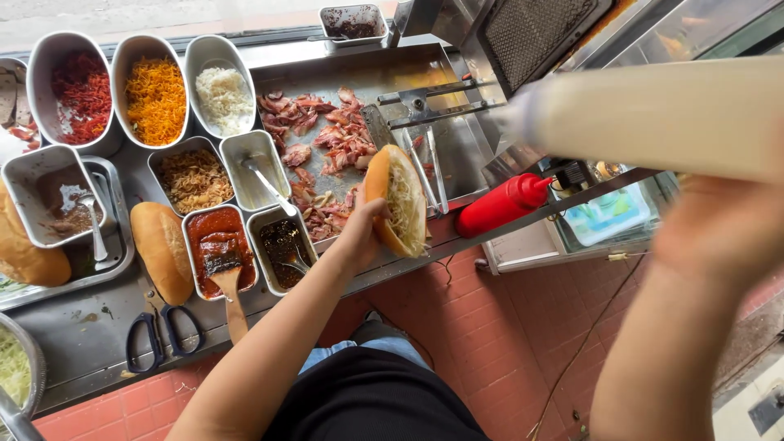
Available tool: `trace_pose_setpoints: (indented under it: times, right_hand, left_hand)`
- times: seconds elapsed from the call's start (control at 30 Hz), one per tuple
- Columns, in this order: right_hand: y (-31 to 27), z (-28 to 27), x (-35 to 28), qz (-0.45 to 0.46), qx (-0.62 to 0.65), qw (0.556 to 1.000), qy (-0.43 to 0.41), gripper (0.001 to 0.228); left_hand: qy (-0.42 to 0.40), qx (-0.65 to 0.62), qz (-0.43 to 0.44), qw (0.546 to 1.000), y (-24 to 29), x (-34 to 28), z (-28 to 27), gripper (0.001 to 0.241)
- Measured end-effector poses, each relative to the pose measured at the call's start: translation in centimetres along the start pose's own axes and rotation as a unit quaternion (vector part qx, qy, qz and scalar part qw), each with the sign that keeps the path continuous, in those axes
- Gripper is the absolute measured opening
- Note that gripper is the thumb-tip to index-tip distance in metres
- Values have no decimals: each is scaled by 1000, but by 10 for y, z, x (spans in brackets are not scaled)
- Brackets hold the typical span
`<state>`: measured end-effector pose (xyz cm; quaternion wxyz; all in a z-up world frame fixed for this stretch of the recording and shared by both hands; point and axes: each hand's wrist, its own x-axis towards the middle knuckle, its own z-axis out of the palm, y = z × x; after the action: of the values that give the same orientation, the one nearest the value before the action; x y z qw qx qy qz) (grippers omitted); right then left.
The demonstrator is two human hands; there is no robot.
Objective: Preparing and assembly of Vietnamese sandwiches (banh mi) at a food stall.
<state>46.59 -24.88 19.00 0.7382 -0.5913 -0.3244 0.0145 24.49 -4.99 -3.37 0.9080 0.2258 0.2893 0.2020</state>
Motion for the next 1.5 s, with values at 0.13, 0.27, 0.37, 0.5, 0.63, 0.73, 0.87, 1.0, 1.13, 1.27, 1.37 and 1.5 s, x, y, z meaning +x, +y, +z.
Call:
trace_pose_setpoints:
  times: [0.13, 0.27, 0.37, 0.5, 0.63, 0.73, 0.87, 1.0, 1.13, 1.27, 1.37, 1.5]
  right_hand:
    - [17, -2, -16, -192, 6, 980, 41, 73]
    - [59, 39, -67, 133, 60, 989, -28, 55]
    - [49, 68, -83, 117, -16, 981, -155, 43]
    - [40, 75, -75, 88, -61, 985, -138, 52]
    - [27, 50, -39, 64, 80, 994, -46, 58]
    - [-22, 34, -16, -19, 0, 1000, -18, 47]
    - [17, 19, -34, -236, -10, 971, -23, 67]
    - [54, 66, -80, 8, -16, 999, -35, 62]
    - [76, 69, -88, 46, -21, 999, 7, 73]
    - [69, 54, -76, 24, 6, 998, 53, 68]
    - [48, 27, -49, 136, 91, 980, 114, 58]
    - [58, -39, -22, 331, 243, 881, 235, 58]
  left_hand:
    - [42, -73, 24, 996, 4, 13, -7, 90]
    - [25, -77, 24, 996, 9, 9, -8, 92]
    - [41, -95, 17, 995, 12, 8, -8, 83]
    - [27, -108, 25, 993, 7, 9, -7, 82]
    - [24, -90, 25, 995, 4, 5, -3, 85]
    - [32, -85, 24, 996, 3, 3, -1, 87]
    - [28, -75, 36, 996, -3, 3, -1, 86]
    - [70, -80, 39, 994, -7, 3, 3, 88]
    - [96, -102, 28, 990, -7, 1, 11, 89]
    - [90, -99, 23, 991, -29, 14, -9, 90]
    - [90, -114, 11, 989, -29, 11, -18, 88]
    - [100, -82, -32, 991, -11, -24, -15, 62]
